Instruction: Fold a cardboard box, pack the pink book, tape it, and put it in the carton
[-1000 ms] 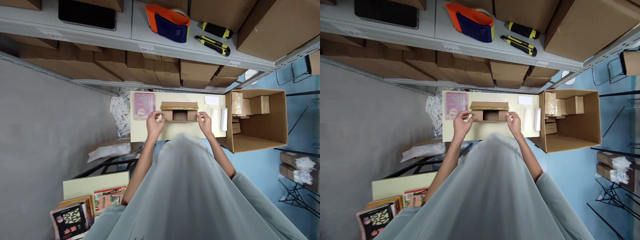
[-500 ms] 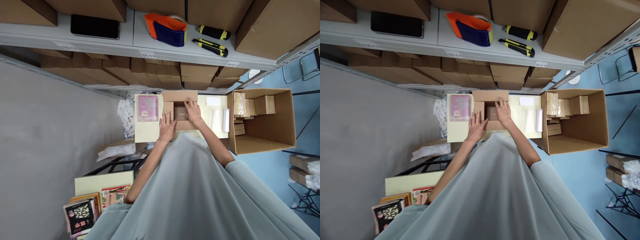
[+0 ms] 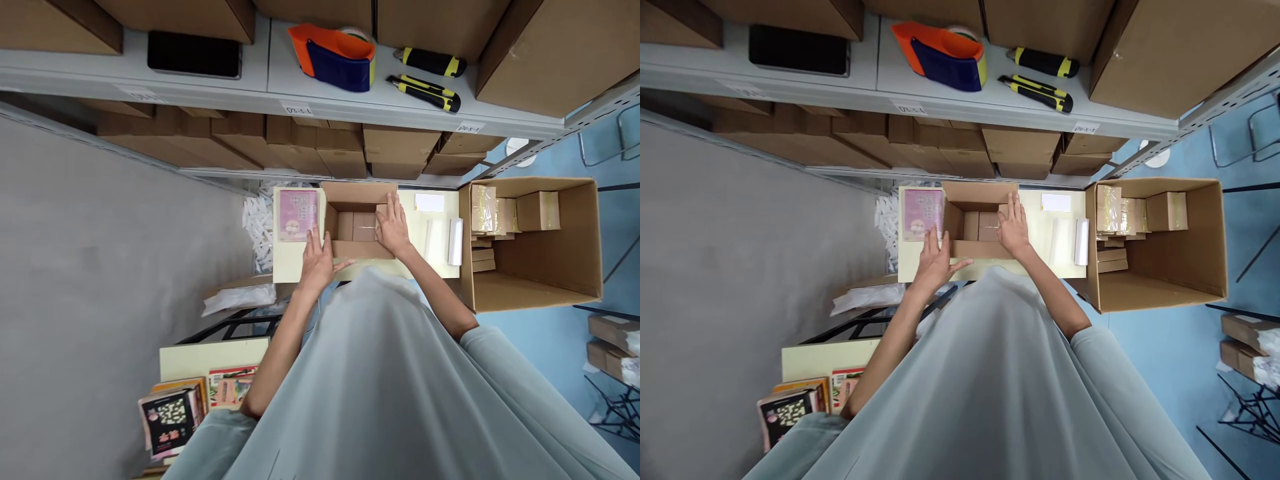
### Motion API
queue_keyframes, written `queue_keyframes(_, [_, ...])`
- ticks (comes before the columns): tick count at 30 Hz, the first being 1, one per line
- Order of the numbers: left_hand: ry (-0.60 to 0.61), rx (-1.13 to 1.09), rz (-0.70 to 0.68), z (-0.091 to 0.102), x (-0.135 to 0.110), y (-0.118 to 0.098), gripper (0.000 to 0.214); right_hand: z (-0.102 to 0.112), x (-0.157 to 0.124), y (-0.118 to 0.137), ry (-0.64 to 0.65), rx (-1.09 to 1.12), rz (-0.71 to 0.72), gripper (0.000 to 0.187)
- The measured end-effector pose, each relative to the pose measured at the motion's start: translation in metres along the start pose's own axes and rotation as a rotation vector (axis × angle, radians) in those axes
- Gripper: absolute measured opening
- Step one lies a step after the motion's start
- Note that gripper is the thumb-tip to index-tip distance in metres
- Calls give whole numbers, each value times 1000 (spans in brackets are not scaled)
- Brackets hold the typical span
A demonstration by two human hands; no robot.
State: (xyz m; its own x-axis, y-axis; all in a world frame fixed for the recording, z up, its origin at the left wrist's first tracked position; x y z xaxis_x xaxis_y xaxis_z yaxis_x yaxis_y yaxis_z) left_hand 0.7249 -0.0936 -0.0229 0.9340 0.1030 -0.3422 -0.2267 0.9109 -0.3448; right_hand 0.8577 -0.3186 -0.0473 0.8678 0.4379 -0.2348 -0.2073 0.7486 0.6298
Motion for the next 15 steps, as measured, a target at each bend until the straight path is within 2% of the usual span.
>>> queue_keyframes(4, [-119, -16, 96, 11, 5, 26, 90, -7, -1, 6, 27, -33, 13, 50])
queue_keyframes(6, [-95, 9, 70, 8, 17, 29, 84, -13, 0, 11, 31, -56, -12, 47])
queue_keyframes(9, [3, -21, 26, -5, 37, 24, 84, -16, 0, 17, 2, -34, -15, 50])
queue_keyframes(12, [45, -108, 49, -17, 49, 18, 86, -2, -11, 10, -63, 9, 21, 52])
queue_keyframes(15, [38, -138, 61, -24, 53, 16, 83, 19, -34, -16, -172, -12, -38, 50])
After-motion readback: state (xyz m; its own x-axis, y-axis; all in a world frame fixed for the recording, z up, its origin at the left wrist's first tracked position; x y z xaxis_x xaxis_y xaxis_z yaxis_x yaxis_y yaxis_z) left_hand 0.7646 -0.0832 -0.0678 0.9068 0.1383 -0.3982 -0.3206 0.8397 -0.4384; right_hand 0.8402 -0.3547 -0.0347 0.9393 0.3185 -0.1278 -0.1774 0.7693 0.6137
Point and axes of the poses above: each hand's wrist, its own x-axis towards the middle knuckle, its own z-axis out of the back of the hand, y = z × x, the point moved 3 cm from there along x, towards the middle knuckle, and after that the axes turned 5 degrees about x, right-handed, at the moved point
